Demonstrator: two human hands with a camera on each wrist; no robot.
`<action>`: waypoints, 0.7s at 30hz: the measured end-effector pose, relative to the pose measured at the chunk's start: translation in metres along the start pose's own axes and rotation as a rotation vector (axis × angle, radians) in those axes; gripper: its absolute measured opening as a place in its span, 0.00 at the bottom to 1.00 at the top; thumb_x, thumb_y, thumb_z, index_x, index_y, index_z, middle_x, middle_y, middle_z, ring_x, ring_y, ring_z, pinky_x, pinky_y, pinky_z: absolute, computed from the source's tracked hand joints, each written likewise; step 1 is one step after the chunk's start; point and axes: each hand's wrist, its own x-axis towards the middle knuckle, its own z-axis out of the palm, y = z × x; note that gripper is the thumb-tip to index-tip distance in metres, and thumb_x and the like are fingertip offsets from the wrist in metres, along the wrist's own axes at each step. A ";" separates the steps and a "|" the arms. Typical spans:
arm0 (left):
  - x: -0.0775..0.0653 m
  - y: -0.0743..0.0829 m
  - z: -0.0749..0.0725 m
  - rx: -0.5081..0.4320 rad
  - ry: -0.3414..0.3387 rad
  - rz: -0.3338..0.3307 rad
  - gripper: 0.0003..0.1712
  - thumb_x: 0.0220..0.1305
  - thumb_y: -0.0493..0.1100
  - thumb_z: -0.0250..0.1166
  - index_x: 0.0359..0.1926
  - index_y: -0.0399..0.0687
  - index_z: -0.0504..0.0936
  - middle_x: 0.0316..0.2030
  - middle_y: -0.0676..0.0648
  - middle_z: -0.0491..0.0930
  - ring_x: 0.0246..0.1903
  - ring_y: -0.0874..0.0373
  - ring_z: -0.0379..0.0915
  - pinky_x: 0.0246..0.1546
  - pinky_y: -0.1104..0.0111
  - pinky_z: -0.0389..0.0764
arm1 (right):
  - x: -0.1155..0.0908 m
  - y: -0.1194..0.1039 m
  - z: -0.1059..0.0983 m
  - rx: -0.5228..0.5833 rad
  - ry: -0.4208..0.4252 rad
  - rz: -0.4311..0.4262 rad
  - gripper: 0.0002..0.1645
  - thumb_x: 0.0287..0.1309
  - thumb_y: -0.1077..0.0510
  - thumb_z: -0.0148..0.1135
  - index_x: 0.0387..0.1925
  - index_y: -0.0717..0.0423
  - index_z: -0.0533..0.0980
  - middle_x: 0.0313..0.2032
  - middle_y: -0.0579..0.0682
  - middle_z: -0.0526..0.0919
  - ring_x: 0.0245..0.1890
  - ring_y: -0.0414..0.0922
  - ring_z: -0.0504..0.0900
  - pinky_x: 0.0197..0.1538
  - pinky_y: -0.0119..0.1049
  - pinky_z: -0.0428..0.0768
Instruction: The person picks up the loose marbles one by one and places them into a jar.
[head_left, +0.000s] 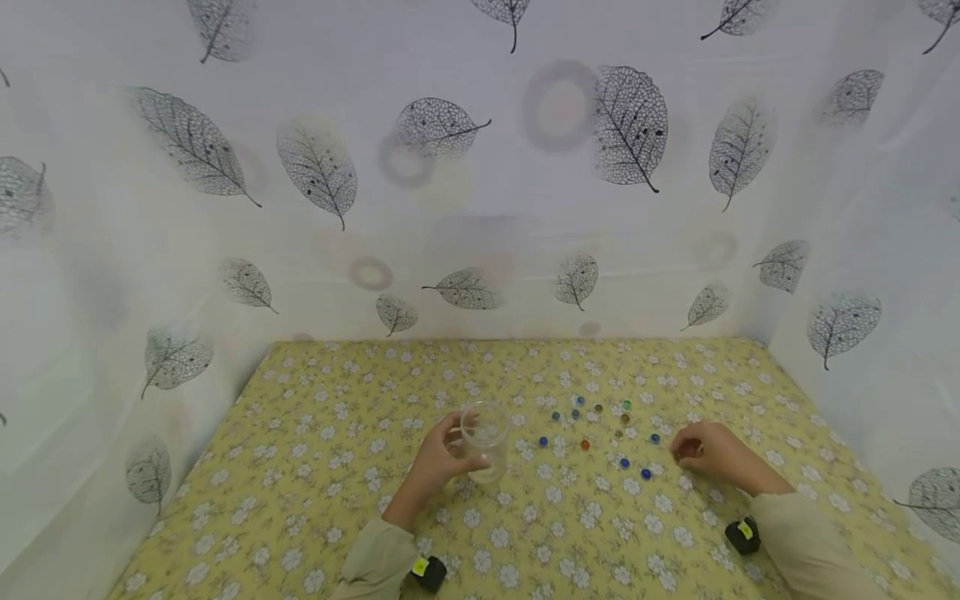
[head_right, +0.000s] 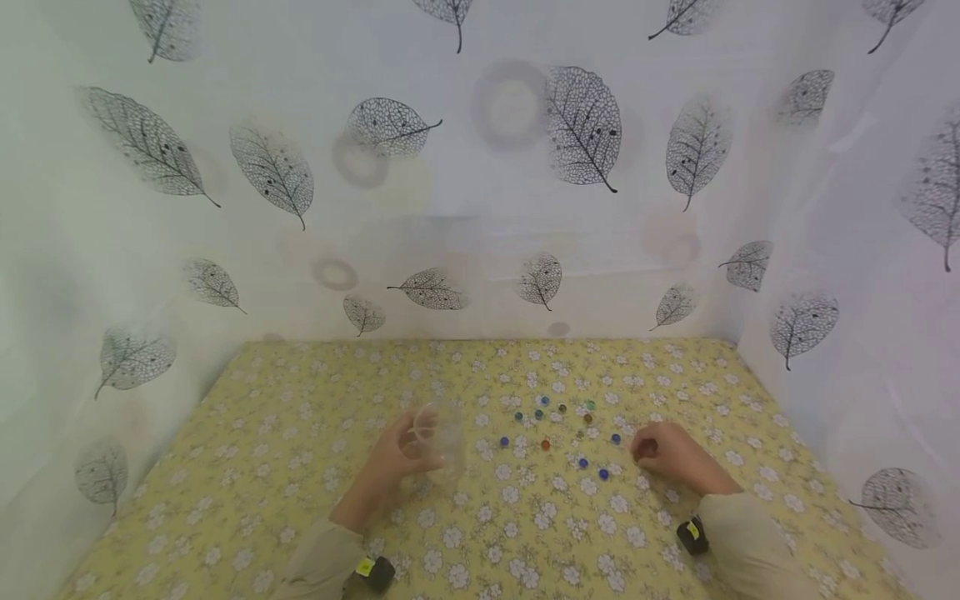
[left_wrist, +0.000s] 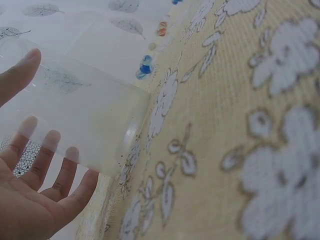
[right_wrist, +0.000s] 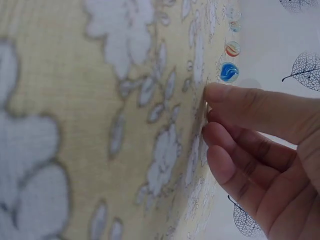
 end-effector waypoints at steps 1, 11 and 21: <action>0.000 0.000 0.000 0.003 -0.002 0.002 0.38 0.50 0.41 0.73 0.63 0.45 0.67 0.59 0.38 0.69 0.59 0.42 0.67 0.60 0.49 0.72 | 0.000 0.001 0.000 0.001 -0.003 0.002 0.07 0.47 0.64 0.69 0.29 0.52 0.80 0.27 0.42 0.80 0.24 0.29 0.73 0.27 0.28 0.75; 0.001 -0.002 0.001 0.032 0.006 0.014 0.38 0.51 0.42 0.73 0.62 0.43 0.68 0.58 0.37 0.71 0.57 0.42 0.68 0.58 0.49 0.73 | 0.005 -0.013 -0.010 -0.066 0.082 -0.050 0.05 0.48 0.62 0.69 0.30 0.54 0.81 0.27 0.42 0.79 0.25 0.30 0.72 0.27 0.29 0.75; -0.001 0.002 0.000 0.005 0.005 0.001 0.38 0.50 0.41 0.73 0.62 0.42 0.68 0.59 0.38 0.69 0.59 0.42 0.67 0.60 0.50 0.72 | 0.022 -0.060 -0.035 -0.260 0.227 -0.184 0.06 0.46 0.60 0.72 0.28 0.48 0.80 0.26 0.40 0.76 0.26 0.36 0.72 0.29 0.32 0.75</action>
